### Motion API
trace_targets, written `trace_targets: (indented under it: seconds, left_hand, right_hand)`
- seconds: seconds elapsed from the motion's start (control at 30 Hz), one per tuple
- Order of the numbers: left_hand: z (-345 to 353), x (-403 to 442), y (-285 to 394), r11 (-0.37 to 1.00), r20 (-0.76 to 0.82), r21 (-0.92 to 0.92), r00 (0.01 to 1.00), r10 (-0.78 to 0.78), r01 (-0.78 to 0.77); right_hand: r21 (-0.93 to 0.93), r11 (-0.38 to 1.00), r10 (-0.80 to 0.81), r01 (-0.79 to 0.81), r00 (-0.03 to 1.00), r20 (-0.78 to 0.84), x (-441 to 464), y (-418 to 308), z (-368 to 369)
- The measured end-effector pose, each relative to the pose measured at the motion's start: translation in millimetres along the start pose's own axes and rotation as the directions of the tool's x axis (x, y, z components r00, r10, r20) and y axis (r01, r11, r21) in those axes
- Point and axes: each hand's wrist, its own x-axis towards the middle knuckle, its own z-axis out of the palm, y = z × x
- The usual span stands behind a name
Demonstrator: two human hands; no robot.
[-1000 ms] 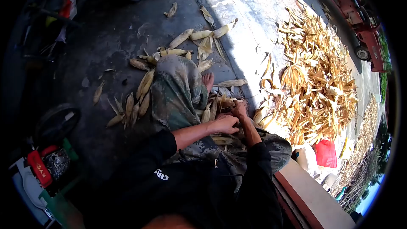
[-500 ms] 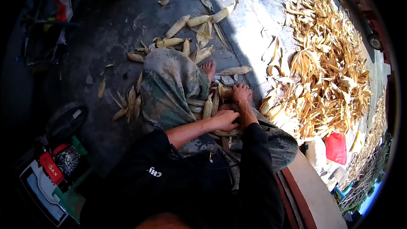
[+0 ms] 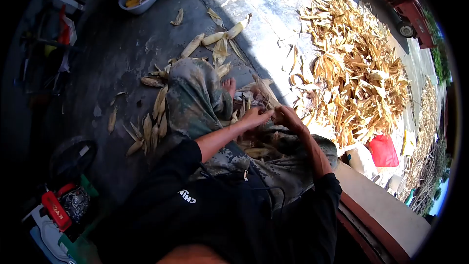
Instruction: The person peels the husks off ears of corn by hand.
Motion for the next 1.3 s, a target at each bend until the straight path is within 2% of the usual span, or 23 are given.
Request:
trace_targets:
  seconds: [0.03, 0.07, 0.1, 0.13, 0.17, 0.2, 0.23, 0.27, 0.3, 0.33, 0.4, 0.5, 0.53, 0.6, 0.73, 0.77, 0.83, 0.93, 1.03, 1.07, 1.13, 1.2, 1.3]
  left_hand:
    - [-3.7, 0.6, 7.9, 0.963, 0.097, -0.266, 0.995, -0.009, 0.035]
    - [-5.3, -1.3, 15.3, 0.857, 0.199, -0.506, 0.98, 0.003, 0.1]
    - [-8.3, -11.9, 29.5, 0.804, 0.149, -0.595, 0.984, 0.092, 0.015]
    - [-10.0, -15.3, 31.9, 0.811, 0.159, -0.586, 0.982, 0.104, 0.009]
    - [-10.3, -15.3, 29.6, 0.838, 0.101, -0.542, 0.985, 0.14, -0.064]
    - [-11.7, -17.6, 30.0, 0.859, 0.043, -0.494, 0.983, 0.179, -0.134]
    - [-13.2, -16.3, 23.5, 0.908, -0.006, -0.387, 0.985, 0.17, -0.159]
    - [-15.3, -20.4, 25.5, 0.91, 0.004, -0.381, 0.984, 0.179, -0.164]
    - [-16.6, -24.8, 27.0, 0.956, -0.062, -0.246, 0.987, 0.15, -0.161]
    - [-16.7, -28.7, 28.7, 0.984, -0.129, -0.107, 0.983, 0.131, -0.145]
    - [-13.7, -26.6, 25.4, 0.984, -0.142, -0.052, 0.977, 0.161, -0.17]
    - [-13.8, -36.2, 34.6, 0.919, -0.034, 0.339, 0.973, 0.227, -0.203]
    - [-10.3, -31.5, 22.3, 0.917, -0.026, 0.338, 0.973, 0.231, -0.209]
    - [-11.0, -34.0, 20.5, 0.842, -0.043, 0.36, 0.894, 0.446, -0.402]
    - [-13.5, -35.2, 17.8, 0.795, -0.017, 0.438, 0.88, 0.474, -0.42]
    - [-14.7, -39.4, 24.8, 0.795, -0.016, 0.439, 0.88, 0.474, -0.42]
    - [-17.5, -51.0, 46.2, 0.903, 0.041, 0.353, 0.968, 0.248, -0.246]
    - [-10.3, -34.2, 22.0, 0.961, 0.005, 0.237, 0.989, 0.148, -0.145]
    - [-15.1, -34.7, 24.8, 0.972, 0.031, 0.221, 0.997, 0.072, -0.077]
    - [-14.4, -37.8, 28.2, 0.972, 0.032, 0.221, 0.997, 0.07, -0.076]
    - [-11.9, -45.8, 34.5, 0.928, -0.064, 0.366, 0.994, 0.093, -0.063]
    - [-10.3, -47.8, 36.9, 0.924, -0.094, 0.373, 0.987, 0.133, -0.089]
    - [-7.1, -51.9, 39.6, 0.912, -0.148, 0.367, 0.957, 0.248, -0.18]
  right_hand:
    - [-0.241, 0.965, -0.107, 0.103, 0.994, -0.002, -15.3, -6.0, 9.8]
    - [-0.007, 0.999, -0.037, 0.037, 0.999, 0.022, -16.6, -2.3, 18.2]
    - [0.224, 0.974, 0.034, -0.044, 0.998, 0.046, -17.4, 3.3, 25.5]
    - [0.78, 0.554, 0.181, -0.292, 0.956, 0.23, -3.5, 29.0, 27.9]
    - [0.595, 0.79, 0.143, -0.147, 0.988, 0.054, -20.2, 11.8, 41.4]
    - [0.6, 0.789, 0.136, -0.134, 0.99, 0.042, -24.2, 14.0, 41.1]
    - [0.36, 0.931, 0.058, -0.052, 0.998, -0.006, -26.1, 13.6, 40.4]
    - [0.089, 0.996, -0.026, 0.029, 0.999, -0.034, -27.3, 12.9, 39.6]
    - [0.002, 0.99, -0.138, 0.139, 0.981, -0.137, -25.3, 12.6, 41.1]
    - [0.006, 0.99, -0.141, 0.144, 0.978, -0.151, -26.0, 12.6, 40.1]
    - [0.31, 0.918, -0.132, 0.248, 0.927, -0.35, -33.8, 2.3, 40.8]
    - [0.36, 0.862, -0.165, 0.357, 0.868, -0.468, -37.5, 0.1, 40.4]
    - [0.383, 0.837, -0.159, 0.392, 0.843, -0.514, -36.0, 1.6, 40.3]
    - [0.385, 0.842, -0.129, 0.377, 0.835, -0.536, -32.6, 11.4, 34.6]
    - [0.414, 0.805, -0.104, 0.424, 0.789, -0.605, -25.2, 28.5, 29.7]
    - [0.401, 0.809, -0.117, 0.431, 0.785, -0.608, -28.4, 28.4, 30.1]
    - [0.387, 0.812, -0.128, 0.438, 0.779, -0.614, -32.7, 25.6, 29.6]
    - [0.378, 0.834, -0.086, 0.401, 0.773, -0.629, -31.3, 24.3, 28.4]
    - [0.377, 0.862, -0.061, 0.34, 0.807, -0.588, -30.1, 27.7, 24.8]
    - [0.383, 0.859, -0.058, 0.339, 0.808, -0.586, -30.1, 25.4, 26.4]
    - [0.389, 0.857, -0.055, 0.339, 0.81, -0.583, -29.1, 20.7, 30.5]
    - [0.361, 0.873, -0.018, 0.327, 0.763, -0.646, -31.9, 8.6, 36.2]
    - [0.389, 0.859, -0.018, 0.333, 0.778, -0.628, -20.4, 23.4, 27.5]
